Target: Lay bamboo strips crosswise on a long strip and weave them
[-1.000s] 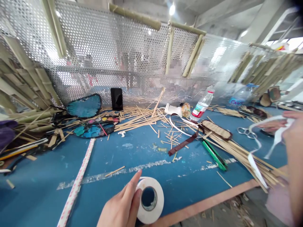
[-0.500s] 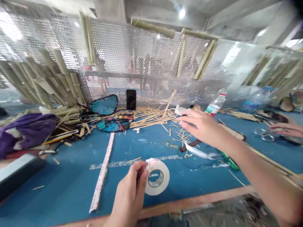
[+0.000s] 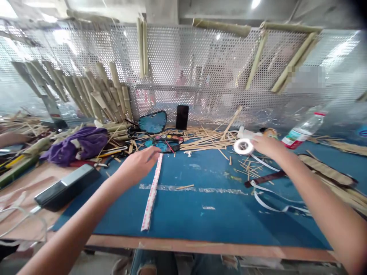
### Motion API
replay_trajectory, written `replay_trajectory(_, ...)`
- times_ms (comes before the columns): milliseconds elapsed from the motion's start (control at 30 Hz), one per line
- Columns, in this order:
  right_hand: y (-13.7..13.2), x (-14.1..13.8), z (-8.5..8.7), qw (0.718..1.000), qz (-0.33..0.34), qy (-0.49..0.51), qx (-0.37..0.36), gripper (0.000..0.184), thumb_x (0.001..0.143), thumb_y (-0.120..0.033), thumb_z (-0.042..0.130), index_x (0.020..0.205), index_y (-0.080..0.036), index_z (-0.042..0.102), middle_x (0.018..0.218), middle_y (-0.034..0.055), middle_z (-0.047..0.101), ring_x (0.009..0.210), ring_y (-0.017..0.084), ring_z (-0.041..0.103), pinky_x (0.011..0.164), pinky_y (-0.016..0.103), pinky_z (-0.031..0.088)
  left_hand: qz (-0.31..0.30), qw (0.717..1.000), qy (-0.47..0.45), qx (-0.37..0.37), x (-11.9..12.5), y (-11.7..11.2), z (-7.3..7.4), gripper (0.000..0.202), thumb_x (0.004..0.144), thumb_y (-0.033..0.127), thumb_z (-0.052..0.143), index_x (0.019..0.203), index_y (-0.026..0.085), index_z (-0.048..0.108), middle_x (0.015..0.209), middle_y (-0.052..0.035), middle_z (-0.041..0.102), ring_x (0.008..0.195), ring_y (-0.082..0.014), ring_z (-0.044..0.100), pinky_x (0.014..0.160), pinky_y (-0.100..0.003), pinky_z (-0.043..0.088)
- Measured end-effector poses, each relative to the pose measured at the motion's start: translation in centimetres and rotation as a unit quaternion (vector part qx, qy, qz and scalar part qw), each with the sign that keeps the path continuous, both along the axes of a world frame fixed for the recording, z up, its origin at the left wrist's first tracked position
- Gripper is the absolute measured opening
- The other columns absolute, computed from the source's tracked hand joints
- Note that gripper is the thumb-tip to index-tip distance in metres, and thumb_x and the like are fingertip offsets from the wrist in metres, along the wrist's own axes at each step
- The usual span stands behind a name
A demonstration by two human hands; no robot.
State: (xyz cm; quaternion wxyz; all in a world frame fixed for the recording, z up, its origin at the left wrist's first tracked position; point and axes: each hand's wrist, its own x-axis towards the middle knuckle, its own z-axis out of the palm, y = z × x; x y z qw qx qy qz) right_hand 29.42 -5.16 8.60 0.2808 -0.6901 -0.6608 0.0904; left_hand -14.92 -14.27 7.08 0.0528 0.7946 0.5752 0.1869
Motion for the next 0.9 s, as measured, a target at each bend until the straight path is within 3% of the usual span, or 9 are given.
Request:
replay_trajectory(100, 0.0, 1.0, -0.8, 0.999, 0.01, -0.037, 0.001, 0.019, 0.077, -0.04, 0.065, 0.079, -0.022, 0.064, 0.101, 0.0155, 0.07, 0.107, 0.037, 0.061, 0.098, 0.063, 0.038, -0.057, 0.994, 0.09, -0.027, -1.3, 3.5, -2.9, 0.033, 0.097, 0.037, 0.044, 0.115, 0.017, 0.064, 0.122, -0.0116, 0.068, 0.114, -0.0275, 0.062, 0.1, -0.039, 0.046)
replay_trajectory(233, -0.8, -5.6, -2.0, 0.98, 0.182, -0.049, -0.065, 0.024, 0.086, -0.043, 0.06, 0.099, -0.029, 0.075, 0.113, 0.0064, 0.074, 0.104, 0.029, 0.066, 0.098, 0.048, 0.047, -0.058, 0.993, 0.104, -0.009, -1.3, 6.6, -5.8, 0.034, 0.099, 0.031, 0.039, 0.112, 0.014, 0.065, 0.115, -0.0148, 0.066, 0.112, -0.0287, 0.059, 0.102, -0.043, 0.044)
replay_trajectory(300, -1.0, -10.3, -2.1, 0.961, 0.259, -0.062, -0.077, 0.025, 0.087, -0.041, 0.06, 0.103, -0.031, 0.076, 0.117, 0.003, 0.073, 0.105, 0.028, 0.067, 0.096, 0.045, 0.048, -0.044, 0.994, 0.097, 0.005, -1.3, 7.5, -6.2, 0.035, 0.1, 0.03, 0.037, 0.114, 0.012, 0.064, 0.115, -0.0161, 0.064, 0.112, -0.0286, 0.058, 0.104, -0.044, 0.042)
replay_trajectory(400, -1.3, -16.8, -2.0, 0.924, 0.349, -0.156, -0.018, 0.034, 0.094, -0.036, 0.049, 0.111, -0.024, 0.075, 0.119, 0.0085, 0.072, 0.104, 0.032, 0.067, 0.089, 0.047, 0.05, -0.037, 0.996, 0.08, 0.012, -1.8, 8.3, -6.2, 0.036, 0.099, 0.033, 0.041, 0.119, 0.012, 0.062, 0.115, -0.015, 0.063, 0.111, -0.0283, 0.058, 0.102, -0.044, 0.044)
replay_trajectory(533, -3.6, -23.0, -3.7, 0.866, 0.489, -0.096, 0.034, 0.034, 0.099, -0.029, 0.045, 0.112, -0.015, 0.073, 0.113, 0.0114, 0.072, 0.1, 0.023, 0.066, 0.091, 0.037, 0.049, -0.081, 0.994, 0.073, -0.005, -2.8, 8.0, -6.1, 0.032, 0.097, 0.04, 0.049, 0.11, 0.016, 0.066, 0.115, -0.012, 0.063, 0.11, -0.0267, 0.059, 0.102, -0.042, 0.045)
replay_trajectory(600, -6.1, -24.9, -5.5, 0.828, 0.553, -0.079, 0.037, 0.031, 0.1, -0.034, 0.049, 0.111, -0.018, 0.073, 0.115, 0.0063, 0.072, 0.106, 0.017, 0.064, 0.098, 0.028, 0.046, -0.131, 0.988, 0.079, -0.016, -3.2, 7.7, -6.3, 0.031, 0.095, 0.044, 0.054, 0.11, 0.02, 0.069, 0.124, -0.01, 0.062, 0.115, -0.0258, 0.058, 0.105, -0.041, 0.044)
replay_trajectory(700, -10.1, -26.5, -8.1, 0.758, 0.638, -0.072, 0.111, 0.047, 0.097, -0.055, 0.049, 0.118, -0.018, 0.07, 0.126, 0.0085, 0.067, 0.12, 0.024, 0.057, 0.108, 0.039, 0.039, -0.206, 0.973, 0.099, -0.026, -3.6, 7.2, -6.9, 0.046, 0.098, 0.048, 0.049, 0.136, 0.024, 0.058, 0.152, -0.0099, 0.048, 0.138, -0.0278, 0.046, 0.115, -0.042, 0.036)
replay_trajectory(800, -12.4, -27.0, -9.4, 0.73, 0.66, -0.107, 0.141, 0.05, 0.099, -0.055, 0.046, 0.128, -0.017, 0.063, 0.134, 0.0095, 0.061, 0.125, 0.024, 0.053, 0.111, 0.042, 0.034, -0.228, 0.964, 0.13, -0.047, -4.0, 7.2, -7.7, 0.06, 0.102, 0.053, 0.034, 0.154, 0.022, 0.038, 0.163, -0.012, 0.03, 0.152, -0.0314, 0.023, 0.121, -0.048, 0.026)
replay_trajectory(900, -12.5, -27.2, -9.6, 0.726, 0.658, -0.107, 0.167, 0.04, 0.099, -0.051, 0.048, 0.117, -0.02, 0.066, 0.124, 0.0055, 0.066, 0.118, 0.021, 0.057, 0.105, 0.037, 0.038, -0.208, 0.964, 0.15, -0.076, -4.4, 7.3, -7.7, 0.068, 0.098, 0.064, 0.035, 0.155, 0.026, 0.037, 0.165, -0.0092, 0.025, 0.153, -0.035, 0.017, 0.121, -0.054, 0.023)
